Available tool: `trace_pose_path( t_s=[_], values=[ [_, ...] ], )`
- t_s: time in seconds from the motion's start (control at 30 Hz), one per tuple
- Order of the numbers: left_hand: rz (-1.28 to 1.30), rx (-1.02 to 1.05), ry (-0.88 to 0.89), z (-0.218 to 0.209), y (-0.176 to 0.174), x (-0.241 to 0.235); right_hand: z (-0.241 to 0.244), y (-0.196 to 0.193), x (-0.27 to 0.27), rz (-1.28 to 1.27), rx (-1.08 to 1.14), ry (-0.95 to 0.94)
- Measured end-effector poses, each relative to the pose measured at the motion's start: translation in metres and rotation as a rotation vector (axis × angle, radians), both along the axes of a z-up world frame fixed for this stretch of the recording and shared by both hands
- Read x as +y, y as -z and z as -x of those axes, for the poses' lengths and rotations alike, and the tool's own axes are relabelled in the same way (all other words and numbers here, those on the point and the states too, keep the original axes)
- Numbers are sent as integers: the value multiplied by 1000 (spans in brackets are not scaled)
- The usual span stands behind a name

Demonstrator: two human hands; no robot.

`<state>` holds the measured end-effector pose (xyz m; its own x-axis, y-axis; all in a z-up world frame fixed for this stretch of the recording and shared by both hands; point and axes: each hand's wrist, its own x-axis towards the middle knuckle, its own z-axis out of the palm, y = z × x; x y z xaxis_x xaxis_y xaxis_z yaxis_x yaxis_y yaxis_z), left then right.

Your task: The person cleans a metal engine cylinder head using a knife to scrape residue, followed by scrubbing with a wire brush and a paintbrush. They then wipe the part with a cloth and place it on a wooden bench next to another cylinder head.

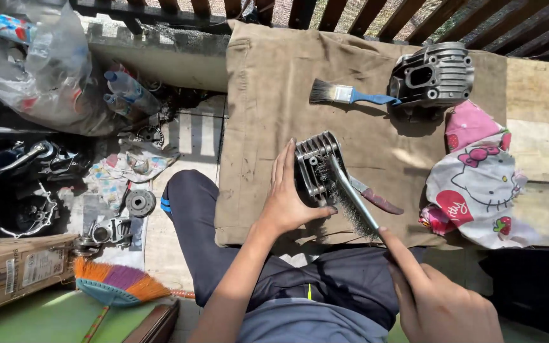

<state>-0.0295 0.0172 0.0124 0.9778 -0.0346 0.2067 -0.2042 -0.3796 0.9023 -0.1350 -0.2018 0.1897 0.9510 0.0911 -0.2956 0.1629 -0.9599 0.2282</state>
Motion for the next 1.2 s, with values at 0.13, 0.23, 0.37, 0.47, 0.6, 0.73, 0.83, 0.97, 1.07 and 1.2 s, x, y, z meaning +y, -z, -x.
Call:
trace_pose_path(
  t_s=[0.13,0.23,0.37,0.47,0.6,0.73,0.83,0.97,1.07,1.2],
  values=[
    [-85,64,36,0,9,1,12,23,24,-308,-173,13],
    [-61,-9,31,4,11,-2,14,67,36,-497,-285,20],
    [43,34,8,1,10,0,-25,93,56,-637,-320,-42],
    [-38,136,-22,-2,31,-4,-79,74,82,-682,-342,-16],
    [-97,12,16,-1,11,0,-118,18,76,-813,-206,92],
    [-64,93,6,-3,18,2,-99,-34,53,-846,-175,40],
    [-42,102,1,7,23,2,-63,-48,48,-690,-154,-5],
    [-73,-6,28,0,-4,-1,-61,-17,58,-351,-45,-37],
    [3,94,-28,-7,-2,-2,-98,23,76,-525,-96,-111],
    [-71,145,22,1,-15,0,-173,26,84,-518,-51,-55]
  ],
)
